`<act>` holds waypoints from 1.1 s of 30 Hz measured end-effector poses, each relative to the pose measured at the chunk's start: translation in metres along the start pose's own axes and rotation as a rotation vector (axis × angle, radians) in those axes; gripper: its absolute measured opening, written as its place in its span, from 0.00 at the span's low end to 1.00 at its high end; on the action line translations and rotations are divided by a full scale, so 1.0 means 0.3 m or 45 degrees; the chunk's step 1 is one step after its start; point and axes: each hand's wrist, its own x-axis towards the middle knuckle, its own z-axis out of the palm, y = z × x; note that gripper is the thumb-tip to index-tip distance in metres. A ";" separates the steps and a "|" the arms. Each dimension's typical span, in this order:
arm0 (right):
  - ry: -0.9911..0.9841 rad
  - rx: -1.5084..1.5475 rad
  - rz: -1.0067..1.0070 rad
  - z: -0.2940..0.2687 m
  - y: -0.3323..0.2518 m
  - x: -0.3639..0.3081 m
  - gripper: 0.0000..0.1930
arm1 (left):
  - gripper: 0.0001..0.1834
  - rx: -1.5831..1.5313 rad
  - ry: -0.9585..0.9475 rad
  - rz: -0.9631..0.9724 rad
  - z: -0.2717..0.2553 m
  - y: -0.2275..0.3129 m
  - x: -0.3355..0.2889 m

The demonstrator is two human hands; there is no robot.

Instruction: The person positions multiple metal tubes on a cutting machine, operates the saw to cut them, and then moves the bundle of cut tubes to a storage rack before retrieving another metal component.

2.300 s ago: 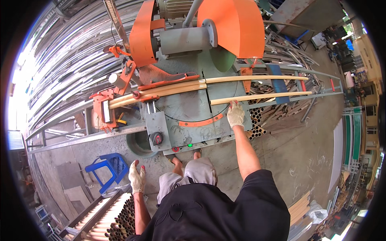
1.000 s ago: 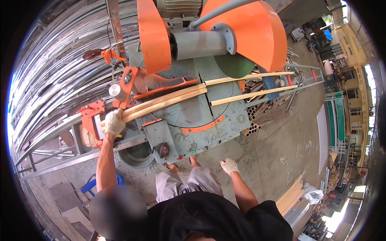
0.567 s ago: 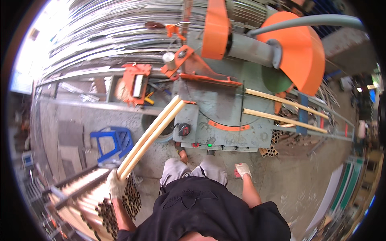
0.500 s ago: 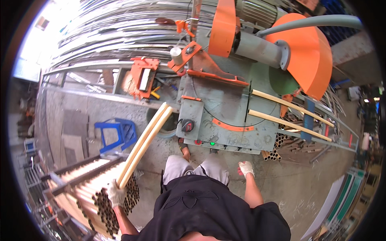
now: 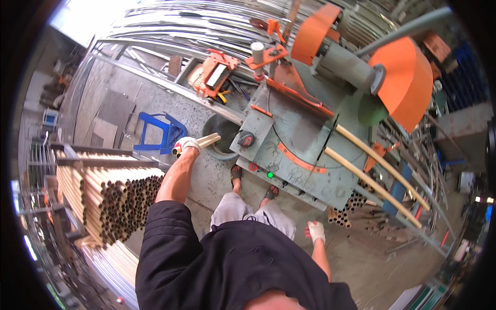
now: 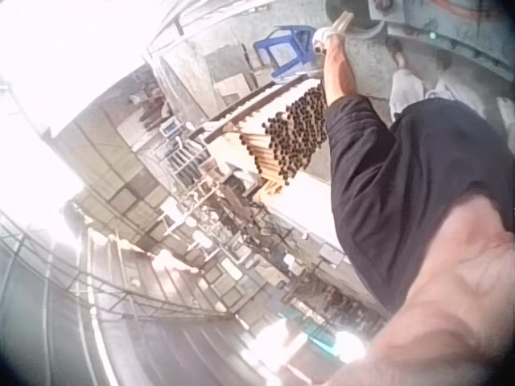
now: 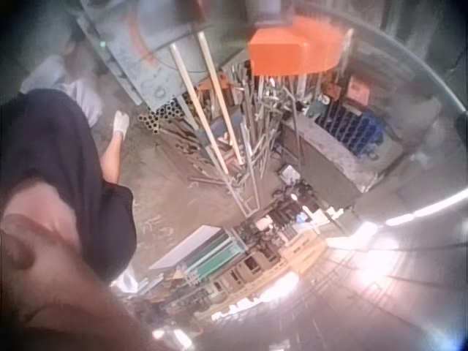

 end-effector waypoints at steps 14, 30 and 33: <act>-0.370 -1.060 -0.628 0.191 0.014 0.310 0.16 | 0.13 -0.695 0.370 -0.073 0.218 -0.663 -0.827; -0.916 -1.133 -0.567 0.902 -0.652 -0.044 0.17 | 0.30 -1.574 0.806 -1.713 0.719 -1.649 -1.144; -0.734 -1.055 -0.497 0.872 -0.738 -0.010 0.18 | 0.18 -1.670 0.693 -1.790 0.882 -1.871 -0.888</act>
